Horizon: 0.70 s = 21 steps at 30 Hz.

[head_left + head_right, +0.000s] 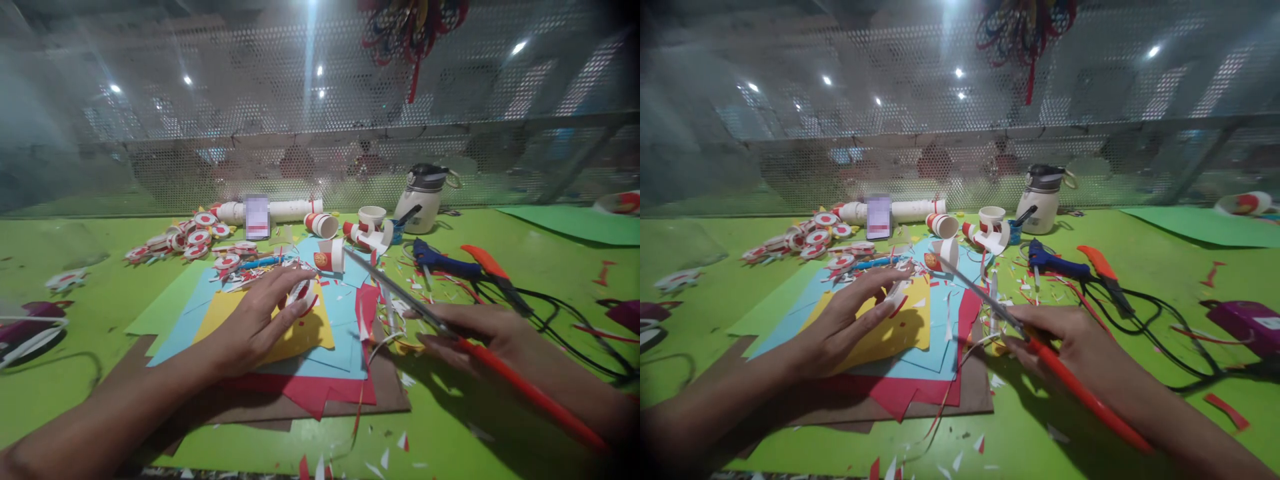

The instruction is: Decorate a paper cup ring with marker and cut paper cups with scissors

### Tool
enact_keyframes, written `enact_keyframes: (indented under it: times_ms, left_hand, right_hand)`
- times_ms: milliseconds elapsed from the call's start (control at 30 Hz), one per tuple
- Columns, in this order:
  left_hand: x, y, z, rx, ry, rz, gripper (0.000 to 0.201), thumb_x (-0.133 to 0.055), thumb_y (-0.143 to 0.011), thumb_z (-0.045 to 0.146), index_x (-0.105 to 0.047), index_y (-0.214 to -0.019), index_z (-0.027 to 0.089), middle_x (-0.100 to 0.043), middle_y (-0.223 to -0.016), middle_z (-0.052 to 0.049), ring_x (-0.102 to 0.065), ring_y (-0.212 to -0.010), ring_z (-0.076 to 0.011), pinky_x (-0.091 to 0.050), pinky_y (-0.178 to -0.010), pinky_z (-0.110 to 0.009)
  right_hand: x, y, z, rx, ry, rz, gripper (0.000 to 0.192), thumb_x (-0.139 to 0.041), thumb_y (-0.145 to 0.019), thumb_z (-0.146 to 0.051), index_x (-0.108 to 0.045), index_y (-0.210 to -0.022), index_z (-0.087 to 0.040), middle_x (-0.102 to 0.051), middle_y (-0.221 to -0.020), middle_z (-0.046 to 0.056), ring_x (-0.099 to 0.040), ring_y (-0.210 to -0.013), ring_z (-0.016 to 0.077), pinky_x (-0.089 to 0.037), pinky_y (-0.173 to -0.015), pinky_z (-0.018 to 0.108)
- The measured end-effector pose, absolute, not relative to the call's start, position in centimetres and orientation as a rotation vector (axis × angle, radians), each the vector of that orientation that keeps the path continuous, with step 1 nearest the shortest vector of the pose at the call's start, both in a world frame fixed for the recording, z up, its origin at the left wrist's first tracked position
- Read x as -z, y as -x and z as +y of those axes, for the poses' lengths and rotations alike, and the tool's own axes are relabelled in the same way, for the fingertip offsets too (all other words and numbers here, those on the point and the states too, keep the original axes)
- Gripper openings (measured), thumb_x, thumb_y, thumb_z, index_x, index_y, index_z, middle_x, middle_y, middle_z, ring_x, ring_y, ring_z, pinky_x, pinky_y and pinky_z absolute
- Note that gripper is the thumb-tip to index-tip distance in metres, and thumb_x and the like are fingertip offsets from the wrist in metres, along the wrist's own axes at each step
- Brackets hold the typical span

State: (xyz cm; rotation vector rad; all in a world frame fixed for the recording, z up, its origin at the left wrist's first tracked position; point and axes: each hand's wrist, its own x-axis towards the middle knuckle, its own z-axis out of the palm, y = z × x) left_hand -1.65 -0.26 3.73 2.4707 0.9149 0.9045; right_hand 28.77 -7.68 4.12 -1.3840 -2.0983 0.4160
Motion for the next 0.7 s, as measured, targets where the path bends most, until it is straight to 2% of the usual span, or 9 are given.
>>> enact_keyframes:
  times_ms: [67,167,267,400,567,700]
  left_hand:
    - [-3.6,1.6,-0.2,-0.913,-2.383,0.894,0.035,-0.042,-0.099,0.033,-0.048,-0.133,0.027,-0.057,-0.125,-0.007,-0.055,-0.103,-0.0213,-0.045,-0.09,-0.037]
    - [-3.4,1.8,-0.2,-0.922,-2.243,0.812,0.037,-0.044,-0.098,0.034,-0.049,-0.135,0.031,-0.054,-0.133,-0.005,-0.052,-0.113,-0.0235,-0.045,-0.091,-0.036]
    - [-3.2,2.0,-0.2,-0.904,-2.14,0.767,0.039,-0.046,-0.098,0.034,-0.049,-0.136,0.035,-0.051,-0.138,-0.004,-0.051,-0.117,-0.0249,-0.047,-0.091,-0.036]
    - [-3.2,2.0,-0.2,-0.923,-2.142,0.722,0.04,-0.048,-0.097,0.033,-0.048,-0.137,0.036,-0.052,-0.138,-0.004,-0.054,-0.114,-0.0246,-0.049,-0.09,-0.036]
    - [-3.4,1.7,-0.5,-0.978,-2.191,0.652,0.04,-0.048,-0.097,0.03,-0.049,-0.136,0.032,-0.052,-0.137,-0.007,-0.055,-0.112,-0.0226,-0.052,-0.086,-0.034]
    - [-3.2,1.0,-0.6,-1.116,-2.225,0.494,0.041,-0.053,-0.093,0.023,-0.048,-0.134,0.028,-0.054,-0.13,-0.01,-0.057,-0.103,-0.019,-0.052,-0.082,-0.031]
  right_hand:
    - [-4.0,-29.2,-7.3,-0.463,1.393,-2.083,0.02,-0.058,-0.088,-0.04,-0.072,-0.093,-0.027,-0.074,-0.079,-0.001,-0.069,-0.065,0.0183,-0.055,-0.055,0.027]
    - [-3.6,-29.4,-6.6,-0.455,1.444,-2.1,0.023,-0.06,-0.087,-0.043,-0.072,-0.101,-0.029,-0.075,-0.094,0.0,-0.071,-0.082,0.0229,-0.058,-0.067,0.032]
    - [-3.0,-29.8,-5.9,-0.303,1.529,-2.151,0.027,-0.06,-0.087,-0.04,-0.07,-0.109,-0.029,-0.074,-0.103,0.002,-0.07,-0.09,0.0252,-0.057,-0.073,0.035]
    - [-1.7,-30.7,-5.1,-0.019,1.564,-2.173,0.031,-0.056,-0.087,-0.025,-0.066,-0.116,-0.022,-0.071,-0.112,0.009,-0.065,-0.103,0.0288,-0.052,-0.087,0.043]
    - [-0.8,-30.6,-4.9,0.112,1.679,-2.229,0.034,-0.052,-0.086,-0.021,-0.064,-0.118,-0.019,-0.068,-0.102,0.012,-0.062,-0.097,0.0307,-0.05,-0.082,0.044]
    - [-1.1,-29.6,-5.0,0.132,1.785,-2.328,0.036,-0.052,-0.085,-0.019,-0.063,-0.119,-0.019,-0.064,-0.094,0.013,-0.059,-0.09,0.0304,-0.048,-0.074,0.04]
